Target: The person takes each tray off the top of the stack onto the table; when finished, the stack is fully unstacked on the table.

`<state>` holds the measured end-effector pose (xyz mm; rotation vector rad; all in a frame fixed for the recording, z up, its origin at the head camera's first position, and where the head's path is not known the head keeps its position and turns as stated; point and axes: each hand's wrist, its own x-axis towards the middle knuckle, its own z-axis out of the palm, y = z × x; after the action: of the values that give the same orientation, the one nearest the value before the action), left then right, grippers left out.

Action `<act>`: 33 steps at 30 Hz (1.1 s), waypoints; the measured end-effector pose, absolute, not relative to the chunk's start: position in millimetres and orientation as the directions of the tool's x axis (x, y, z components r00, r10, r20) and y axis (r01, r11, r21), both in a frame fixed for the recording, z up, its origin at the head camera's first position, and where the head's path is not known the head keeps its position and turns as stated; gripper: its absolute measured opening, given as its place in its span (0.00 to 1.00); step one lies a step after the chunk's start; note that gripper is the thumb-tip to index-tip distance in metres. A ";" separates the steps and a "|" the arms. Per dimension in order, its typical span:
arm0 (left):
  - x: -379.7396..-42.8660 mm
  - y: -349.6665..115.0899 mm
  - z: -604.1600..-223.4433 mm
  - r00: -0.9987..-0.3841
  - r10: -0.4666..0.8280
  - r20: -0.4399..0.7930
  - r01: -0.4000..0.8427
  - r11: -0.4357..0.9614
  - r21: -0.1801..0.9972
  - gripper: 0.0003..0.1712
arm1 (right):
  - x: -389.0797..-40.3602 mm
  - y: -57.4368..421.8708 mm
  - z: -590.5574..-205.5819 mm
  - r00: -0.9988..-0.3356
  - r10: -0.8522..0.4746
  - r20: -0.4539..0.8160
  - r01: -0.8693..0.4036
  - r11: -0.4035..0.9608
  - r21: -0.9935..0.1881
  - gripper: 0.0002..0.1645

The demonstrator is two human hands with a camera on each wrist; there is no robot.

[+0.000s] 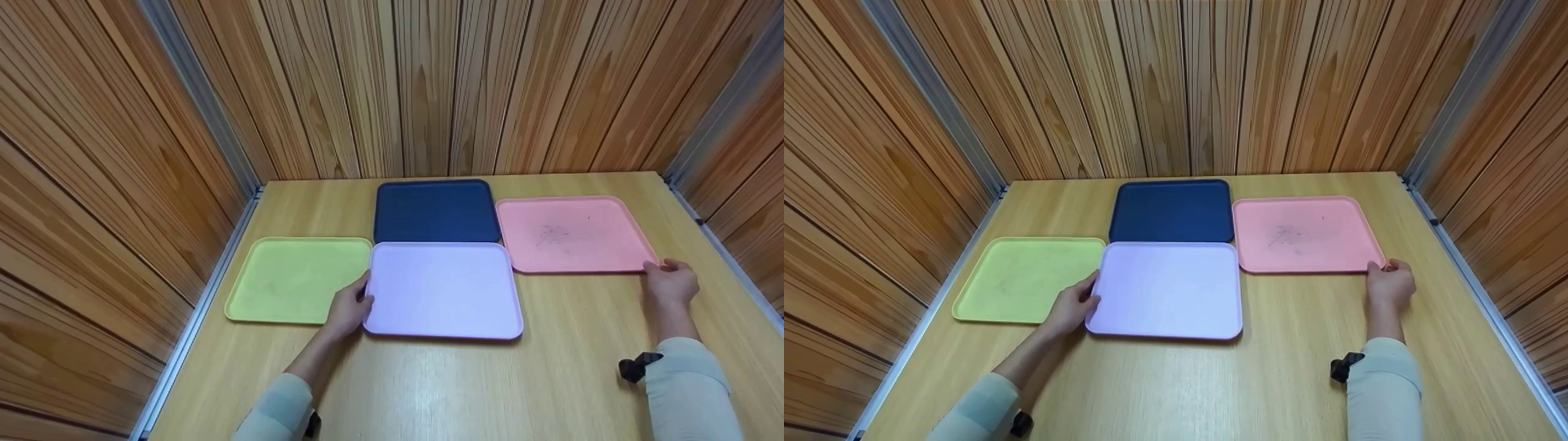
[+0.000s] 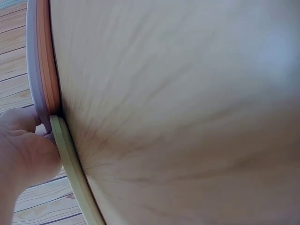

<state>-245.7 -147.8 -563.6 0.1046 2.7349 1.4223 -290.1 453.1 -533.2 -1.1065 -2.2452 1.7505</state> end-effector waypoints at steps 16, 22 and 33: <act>-245.5 -148.6 -566.2 -0.996 0.087 0.015 0.062 0.563 0.824 0.33 | -277.9 433.9 -535.7 -0.703 0.649 -0.291 0.431 0.063 -0.900 0.07; -245.5 -147.0 -567.2 -0.997 0.079 -0.014 0.033 0.561 0.827 0.33 | -276.2 412.8 -540.4 -0.766 0.597 -0.239 0.421 0.185 -0.888 0.15; -246.4 -147.9 -566.0 -0.997 0.075 0.001 0.043 0.552 0.833 0.33 | -271.2 356.5 -541.7 -0.866 0.427 -0.260 0.317 0.068 -0.946 0.11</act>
<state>-246.4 -147.9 -566.0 0.1040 2.7371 1.4670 -271.2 356.5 -541.7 -0.7801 -2.2304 1.9363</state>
